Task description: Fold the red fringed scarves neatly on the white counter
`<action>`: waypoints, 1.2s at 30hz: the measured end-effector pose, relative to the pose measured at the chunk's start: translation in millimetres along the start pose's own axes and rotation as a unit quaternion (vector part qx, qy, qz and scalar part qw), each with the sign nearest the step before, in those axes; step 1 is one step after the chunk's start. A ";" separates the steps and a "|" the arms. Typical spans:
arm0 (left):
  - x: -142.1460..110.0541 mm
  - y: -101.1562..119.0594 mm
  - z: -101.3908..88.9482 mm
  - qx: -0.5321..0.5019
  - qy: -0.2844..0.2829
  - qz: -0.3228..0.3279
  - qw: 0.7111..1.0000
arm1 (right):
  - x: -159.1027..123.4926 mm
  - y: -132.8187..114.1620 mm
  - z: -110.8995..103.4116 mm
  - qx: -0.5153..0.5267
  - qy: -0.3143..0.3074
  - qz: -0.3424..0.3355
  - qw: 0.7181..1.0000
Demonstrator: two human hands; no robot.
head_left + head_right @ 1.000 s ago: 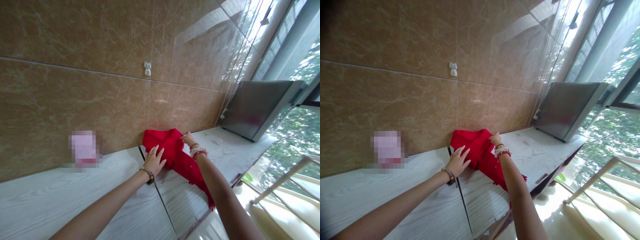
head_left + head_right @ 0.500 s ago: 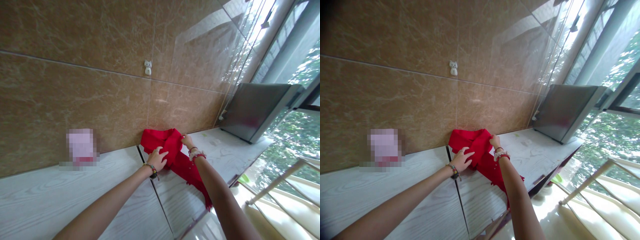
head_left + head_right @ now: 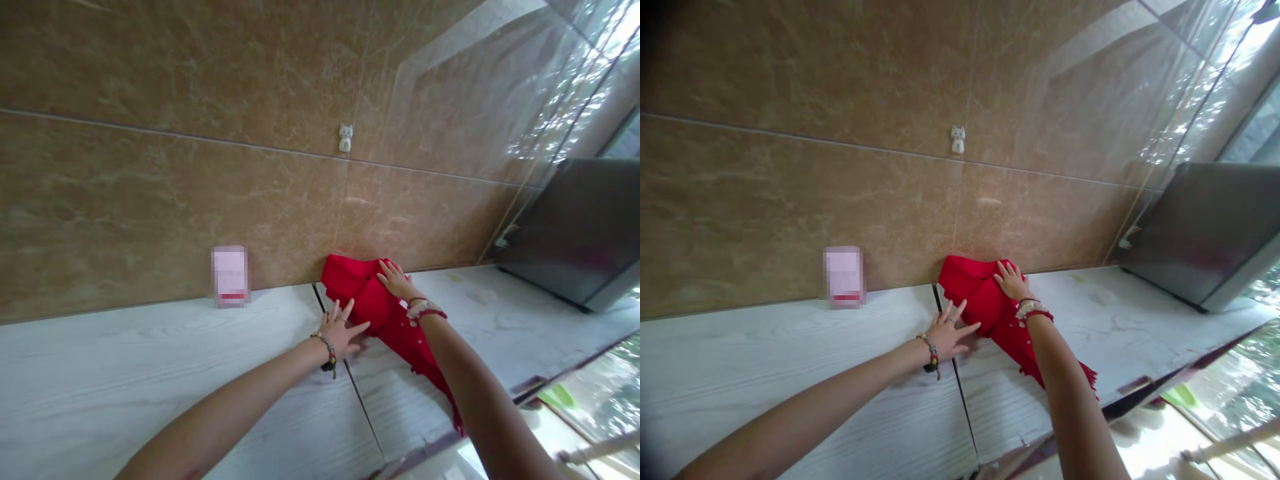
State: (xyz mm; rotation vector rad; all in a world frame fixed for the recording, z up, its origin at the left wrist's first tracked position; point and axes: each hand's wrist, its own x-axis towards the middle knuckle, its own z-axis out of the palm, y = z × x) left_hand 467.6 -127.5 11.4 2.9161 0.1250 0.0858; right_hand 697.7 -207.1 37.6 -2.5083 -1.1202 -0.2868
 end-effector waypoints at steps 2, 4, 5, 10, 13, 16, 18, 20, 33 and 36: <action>-16.7 -11.1 -2.8 0.008 -0.015 -0.001 1.000 | -2.0 -13.1 -9.3 -0.006 0.002 0.011 1.000; -40.1 -27.7 -4.8 0.013 -0.023 -0.025 0.999 | -7.0 -32.9 -18.1 -0.003 0.015 -0.033 0.999; -54.5 -38.2 -5.6 0.015 -0.024 -0.046 0.999 | -10.8 -45.3 -21.1 0.001 0.023 -0.069 0.997; -145.9 -107.2 -11.2 0.044 -0.007 -0.196 0.980 | -39.5 -130.9 -10.2 0.037 -0.016 -0.233 0.972; -208.5 -152.6 -17.0 0.055 0.014 -0.317 0.947 | -62.8 -195.4 15.6 0.066 -0.098 -0.319 0.940; -270.1 -193.3 -22.8 0.044 0.030 -0.446 0.894 | -87.3 -262.0 47.9 0.097 -0.184 -0.380 0.901; -308.1 -216.4 -27.0 0.036 0.039 -0.527 0.848 | -101.7 -304.3 69.1 0.114 -0.228 -0.398 0.881; -341.6 -236.0 -32.4 0.032 0.061 -0.593 0.802 | -113.4 -343.2 87.3 0.132 -0.256 -0.405 0.868; -419.3 -298.4 -55.1 0.059 0.178 -0.708 0.681 | -145.6 -496.4 154.9 0.104 -0.201 -0.420 0.879; -432.3 -301.9 -57.2 0.125 0.253 -0.704 0.652 | -142.3 -512.3 165.6 0.108 -0.176 -0.406 0.890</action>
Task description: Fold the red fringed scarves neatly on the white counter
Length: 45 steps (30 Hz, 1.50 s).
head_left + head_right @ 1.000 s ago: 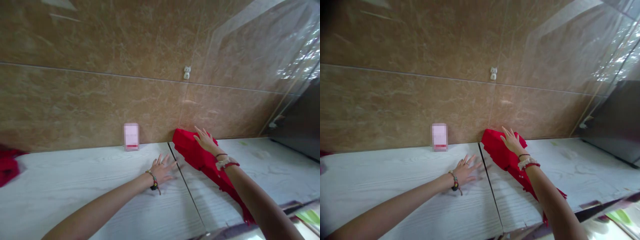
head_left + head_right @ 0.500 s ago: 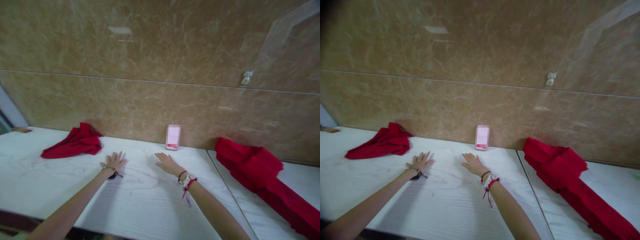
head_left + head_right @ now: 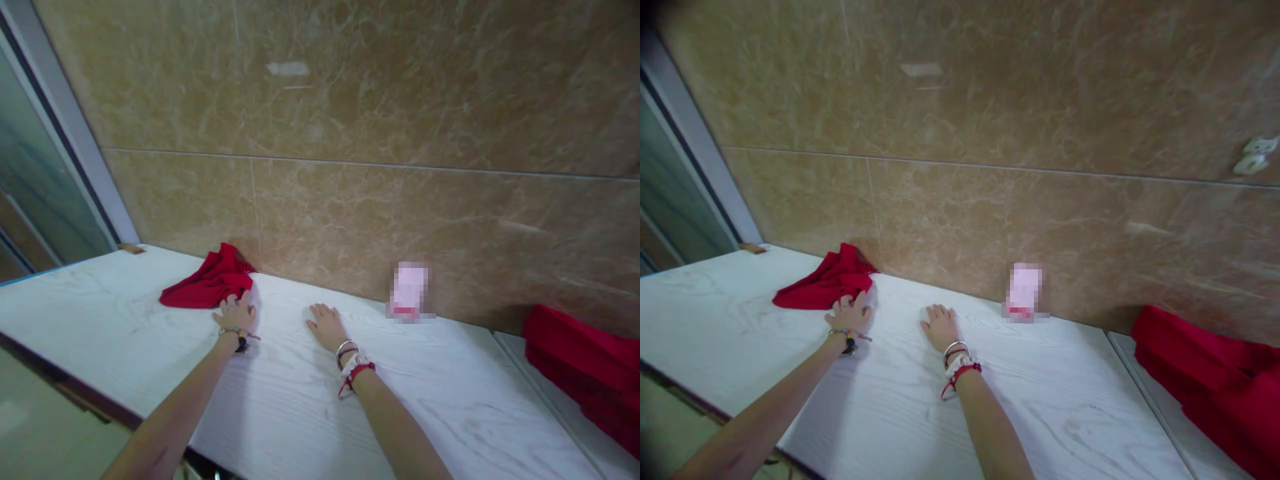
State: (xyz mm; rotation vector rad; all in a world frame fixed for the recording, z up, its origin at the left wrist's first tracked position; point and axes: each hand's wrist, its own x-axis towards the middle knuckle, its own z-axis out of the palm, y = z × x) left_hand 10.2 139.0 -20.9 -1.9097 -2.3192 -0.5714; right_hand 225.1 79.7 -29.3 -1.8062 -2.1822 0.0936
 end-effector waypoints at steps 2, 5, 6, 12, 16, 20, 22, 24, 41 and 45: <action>5.4 -13.7 -3.7 -0.012 0.071 -0.014 0.997 | 10.4 -2.6 4.6 0.000 0.017 0.011 1.000; 17.3 -41.1 -8.3 -0.041 0.133 -0.082 0.987 | 26.4 -10.0 10.9 -0.003 0.035 0.032 0.999; 22.1 -50.8 -8.9 -0.048 0.127 -0.115 0.984 | 32.1 -13.7 13.1 -0.001 0.039 0.036 0.999; 50.5 -85.3 -2.0 -0.037 -0.018 -0.163 0.986 | 73.1 -47.8 31.5 0.060 0.079 0.003 0.995; 59.6 -87.3 5.9 -0.016 -0.045 -0.144 0.988 | 103.0 -75.8 48.5 0.129 0.120 -0.037 0.984; 61.8 -88.7 11.6 0.012 -0.047 -0.142 0.989 | 124.0 -101.3 59.1 0.167 0.141 -0.096 0.971; 62.1 -89.5 13.2 0.024 -0.052 -0.144 0.988 | 130.9 -111.6 60.9 0.169 0.145 -0.122 0.967; 62.2 -89.9 13.5 0.030 -0.061 -0.146 0.987 | 136.4 -119.9 61.8 0.162 0.146 -0.146 0.965; 53.2 -83.5 -1.5 -0.041 0.007 -0.080 0.996 | 145.5 -106.4 66.0 0.489 0.186 0.019 0.852; 52.9 -86.2 -1.6 -0.065 0.038 -0.018 0.997 | 127.8 -83.4 63.4 0.538 0.204 0.089 0.813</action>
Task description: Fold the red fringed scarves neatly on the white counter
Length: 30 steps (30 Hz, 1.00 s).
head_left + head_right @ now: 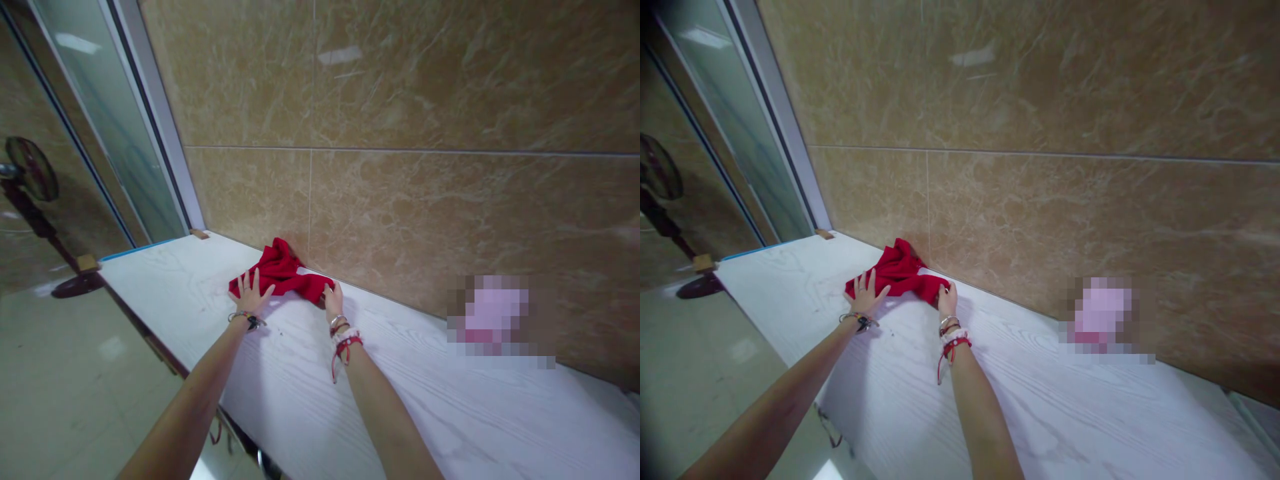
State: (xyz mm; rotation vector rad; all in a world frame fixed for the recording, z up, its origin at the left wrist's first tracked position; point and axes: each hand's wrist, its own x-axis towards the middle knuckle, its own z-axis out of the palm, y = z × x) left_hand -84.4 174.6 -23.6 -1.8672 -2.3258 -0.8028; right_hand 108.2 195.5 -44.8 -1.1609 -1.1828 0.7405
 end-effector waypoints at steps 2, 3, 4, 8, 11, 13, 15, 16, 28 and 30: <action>-1.4 -2.1 -1.7 -0.005 -0.005 0.030 1.000 | -9.8 0.4 -21.3 0.022 0.025 0.023 0.999; -2.7 -3.5 -3.2 -0.003 -0.008 0.041 0.999 | -16.5 -0.3 -34.4 0.032 0.036 0.031 0.998; -4.4 -5.0 -4.9 0.003 -0.010 0.049 0.999 | -24.4 -1.6 -49.3 0.041 0.046 0.039 0.997; -13.2 -12.2 -12.6 0.031 -0.040 0.072 0.996 | -66.9 -14.2 -126.9 0.076 0.063 0.064 0.993; -19.5 -16.1 -15.7 0.042 -0.086 0.111 0.989 | -103.9 -30.0 -199.2 0.094 0.065 0.091 0.989; -22.7 -17.6 -15.6 0.045 -0.107 0.130 0.985 | -125.3 -41.8 -248.5 0.101 0.068 0.118 0.986; -25.2 -18.4 -14.5 0.044 -0.117 0.138 0.983 | -140.6 -53.4 -295.1 0.081 0.121 0.122 0.982; -26.5 -18.5 -13.8 0.042 -0.119 0.140 0.982 | -145.5 -58.9 -317.1 0.071 0.152 0.120 0.979; -67.7 48.2 -7.1 0.006 -0.180 0.143 0.973 | -161.8 -91.1 -412.3 -0.538 0.320 -0.016 0.780; -83.3 81.5 -1.6 -0.041 -0.189 0.179 0.965 | -162.2 -92.1 -384.3 -0.580 0.228 -0.089 0.777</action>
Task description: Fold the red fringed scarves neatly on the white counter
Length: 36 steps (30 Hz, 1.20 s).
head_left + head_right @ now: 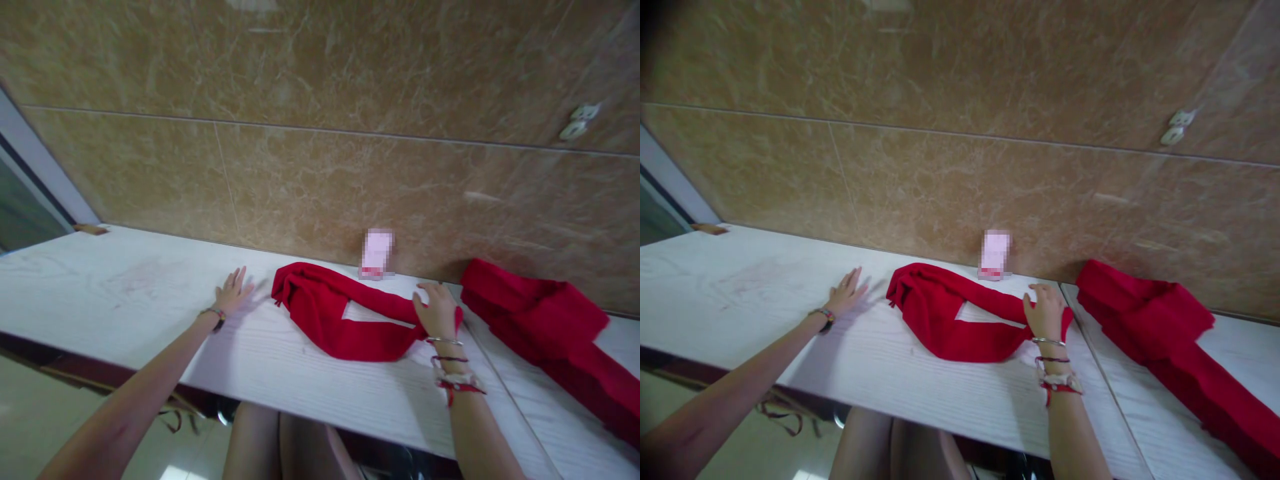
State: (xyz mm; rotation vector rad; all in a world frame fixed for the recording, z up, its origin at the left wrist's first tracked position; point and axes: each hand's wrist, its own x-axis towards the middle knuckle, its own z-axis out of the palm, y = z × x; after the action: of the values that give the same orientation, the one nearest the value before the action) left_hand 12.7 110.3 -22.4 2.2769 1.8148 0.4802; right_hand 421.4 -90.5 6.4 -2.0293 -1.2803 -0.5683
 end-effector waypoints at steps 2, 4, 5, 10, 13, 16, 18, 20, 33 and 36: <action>-0.7 35.9 12.2 -0.051 -0.022 0.043 0.998 | -8.8 -26.9 8.1 -0.014 -0.056 -0.088 0.994; -2.2 64.3 22.4 -0.081 -0.032 0.069 0.994 | -18.6 -47.4 17.5 -0.023 -0.132 -0.151 0.979; -2.9 73.8 26.1 -0.088 -0.033 0.079 0.992 | -23.2 -54.3 22.1 -0.026 -0.166 -0.165 0.972; -2.3 81.1 32.0 -0.085 -0.032 0.094 0.991 | -32.0 -63.4 34.3 -0.042 -0.292 -0.146 0.944; -0.3 77.0 31.1 -0.077 -0.022 0.075 0.994 | -26.4 -61.1 32.4 -0.049 -0.308 -0.131 0.941; 1.0 77.4 30.0 -0.076 -0.011 0.062 0.995 | -22.5 -59.8 28.8 -0.051 -0.304 -0.119 0.944; 1.6 77.9 29.5 -0.079 -0.008 0.060 0.995 | -22.9 -59.8 27.5 -0.050 -0.292 -0.113 0.948; 2.0 77.5 29.3 -0.083 -0.007 0.054 0.995 | -24.6 -59.9 27.5 -0.052 -0.274 -0.103 0.955; 1.8 73.3 33.1 -0.087 0.035 0.084 0.992 | 0.5 -27.9 -8.7 0.015 0.031 -0.033 0.999; 3.4 68.2 36.0 -0.125 0.045 0.120 0.984 | 7.7 5.2 -25.7 0.016 0.151 0.062 0.987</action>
State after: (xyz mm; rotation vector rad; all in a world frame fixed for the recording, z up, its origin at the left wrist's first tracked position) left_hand 88.6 99.6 -31.9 2.3357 1.4260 0.8124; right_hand 429.0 -106.0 27.5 -1.8952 -0.9716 -0.7583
